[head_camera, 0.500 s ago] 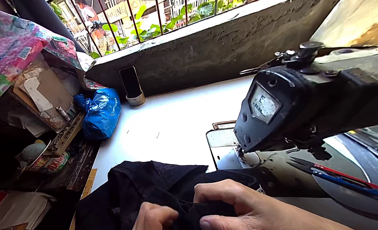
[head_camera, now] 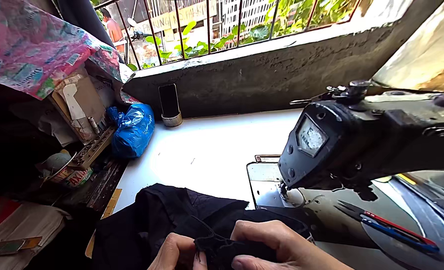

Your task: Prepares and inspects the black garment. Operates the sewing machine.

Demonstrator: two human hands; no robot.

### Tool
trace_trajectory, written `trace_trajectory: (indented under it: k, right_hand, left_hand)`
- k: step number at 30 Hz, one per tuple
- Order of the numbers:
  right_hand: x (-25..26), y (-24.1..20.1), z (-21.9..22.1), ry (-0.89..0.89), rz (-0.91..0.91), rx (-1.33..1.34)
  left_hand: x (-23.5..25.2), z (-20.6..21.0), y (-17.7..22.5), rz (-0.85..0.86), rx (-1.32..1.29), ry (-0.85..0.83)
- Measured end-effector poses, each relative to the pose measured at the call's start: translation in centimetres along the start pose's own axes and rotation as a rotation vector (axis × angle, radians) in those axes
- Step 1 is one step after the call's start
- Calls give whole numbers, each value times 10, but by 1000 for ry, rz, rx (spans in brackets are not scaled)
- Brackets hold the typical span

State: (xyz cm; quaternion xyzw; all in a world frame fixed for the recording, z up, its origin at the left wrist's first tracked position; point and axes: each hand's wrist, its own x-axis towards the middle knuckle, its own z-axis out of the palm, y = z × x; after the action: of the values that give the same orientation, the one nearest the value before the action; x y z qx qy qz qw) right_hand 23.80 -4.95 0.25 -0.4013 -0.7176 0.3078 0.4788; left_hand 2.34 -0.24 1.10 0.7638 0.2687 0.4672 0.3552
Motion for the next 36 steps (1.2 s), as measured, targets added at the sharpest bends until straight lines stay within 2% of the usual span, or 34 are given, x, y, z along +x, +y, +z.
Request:
trace_trajectory:
  k: [3,5,7,11,14,18,22,24,27,30,33,36]
  right_hand:
    - [1,-5,2,29,-74,-181]
    - [2,-13,2,24,-59,-279]
    - [5,-17,3,4,-58,-311]
    - [9,-14,11,-2,-73,-305]
    - [9,-21,13,-12,-46,-300]
    - [7,-15,5,-49,-41,-196]
    - [6,-16,3,-77,-10,-135]
    - [6,-20,4,-81,13,-160]
    - [5,-27,8,-70,6,-258]
    - [4,-29,12,-61,-28,-317]
    - [2,-26,14,-53,-48,-282]
    - [2,-23,12,-45,-58,-244]
  left_hand:
    - [-3,0,-2,88,-53,-19]
    - [-4,-3,-5,136,-67,-43]
    - [-3,-6,-8,115,-94,-56]
    - [0,-3,-6,-18,-32,-56]
    - [2,-2,-1,-71,0,7]
    - [0,-17,0,-153,-139,-53]
    - [-3,-17,-3,-121,-206,-94]
    - [1,-18,-3,-36,-105,-127]
    - [15,-24,0,141,221,-230]
    - [30,-34,6,236,422,-459]
    - [44,-36,3,263,308,-615]
    - [50,-37,-2,259,250,-660]
